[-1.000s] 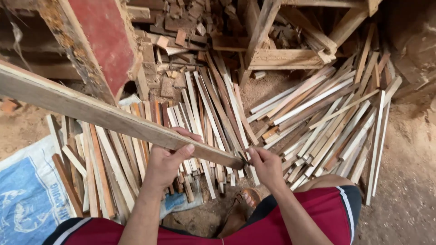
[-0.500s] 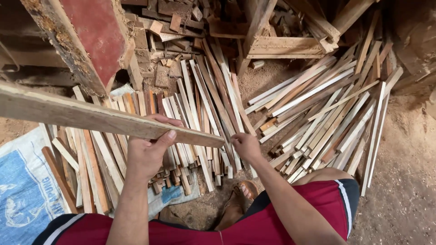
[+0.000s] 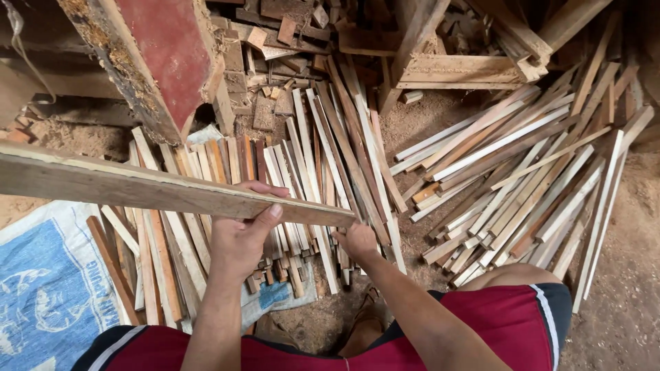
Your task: Inspecting and marking individual wooden strips with a pencil from a pile on the floor.
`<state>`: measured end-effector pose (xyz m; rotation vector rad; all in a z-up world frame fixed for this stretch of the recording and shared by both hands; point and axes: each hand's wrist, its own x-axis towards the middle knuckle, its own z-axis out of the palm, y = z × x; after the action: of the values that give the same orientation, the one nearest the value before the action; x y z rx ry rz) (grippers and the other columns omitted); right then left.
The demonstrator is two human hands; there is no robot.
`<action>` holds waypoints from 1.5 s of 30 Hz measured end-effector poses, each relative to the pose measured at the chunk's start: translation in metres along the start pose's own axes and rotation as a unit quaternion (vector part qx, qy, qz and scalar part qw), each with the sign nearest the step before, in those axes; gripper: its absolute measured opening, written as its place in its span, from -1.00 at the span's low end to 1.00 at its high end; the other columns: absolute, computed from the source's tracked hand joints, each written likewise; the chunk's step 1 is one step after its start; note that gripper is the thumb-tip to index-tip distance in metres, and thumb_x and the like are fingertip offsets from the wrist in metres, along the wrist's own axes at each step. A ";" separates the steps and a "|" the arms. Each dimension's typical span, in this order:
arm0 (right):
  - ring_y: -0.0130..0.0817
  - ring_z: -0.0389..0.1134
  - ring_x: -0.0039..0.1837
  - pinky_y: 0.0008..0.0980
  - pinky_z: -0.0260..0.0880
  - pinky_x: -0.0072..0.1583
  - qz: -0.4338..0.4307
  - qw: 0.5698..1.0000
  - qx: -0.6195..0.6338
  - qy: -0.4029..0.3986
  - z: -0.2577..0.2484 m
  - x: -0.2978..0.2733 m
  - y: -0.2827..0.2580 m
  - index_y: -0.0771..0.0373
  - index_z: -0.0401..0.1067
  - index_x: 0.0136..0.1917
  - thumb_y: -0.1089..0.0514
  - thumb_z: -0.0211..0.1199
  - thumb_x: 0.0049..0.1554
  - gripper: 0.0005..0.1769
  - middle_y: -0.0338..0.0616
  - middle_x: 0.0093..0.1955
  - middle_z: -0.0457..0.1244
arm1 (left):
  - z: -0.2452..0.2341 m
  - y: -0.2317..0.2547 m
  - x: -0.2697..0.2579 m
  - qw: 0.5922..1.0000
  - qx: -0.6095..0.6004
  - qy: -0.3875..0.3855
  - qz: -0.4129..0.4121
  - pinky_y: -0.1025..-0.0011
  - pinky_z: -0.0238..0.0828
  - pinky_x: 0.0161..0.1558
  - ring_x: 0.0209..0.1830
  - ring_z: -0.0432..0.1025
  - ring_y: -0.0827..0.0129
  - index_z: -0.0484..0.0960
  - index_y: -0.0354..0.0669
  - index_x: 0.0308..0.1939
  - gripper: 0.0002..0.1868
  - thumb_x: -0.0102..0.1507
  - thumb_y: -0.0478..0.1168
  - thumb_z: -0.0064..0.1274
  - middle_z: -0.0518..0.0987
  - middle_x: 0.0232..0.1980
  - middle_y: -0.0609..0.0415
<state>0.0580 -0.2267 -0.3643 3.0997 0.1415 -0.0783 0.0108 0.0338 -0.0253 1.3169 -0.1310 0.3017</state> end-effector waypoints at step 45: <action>-0.48 0.18 -0.42 -0.49 0.27 -0.35 0.195 0.541 0.813 0.090 -0.299 -0.001 0.040 0.17 0.42 0.04 -0.03 0.15 0.34 -0.76 -0.23 -0.36 0.23 | 0.018 -0.020 -0.008 0.995 -0.003 -0.062 -0.073 0.11 0.51 0.07 0.01 0.57 0.00 0.49 -0.40 0.00 -0.70 0.23 -0.39 0.19 0.70 -0.07 -0.32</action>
<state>0.0750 -0.2552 -0.0641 4.7316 -1.5741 0.3610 0.0107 0.0107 -0.0415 1.3324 -0.1401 0.0949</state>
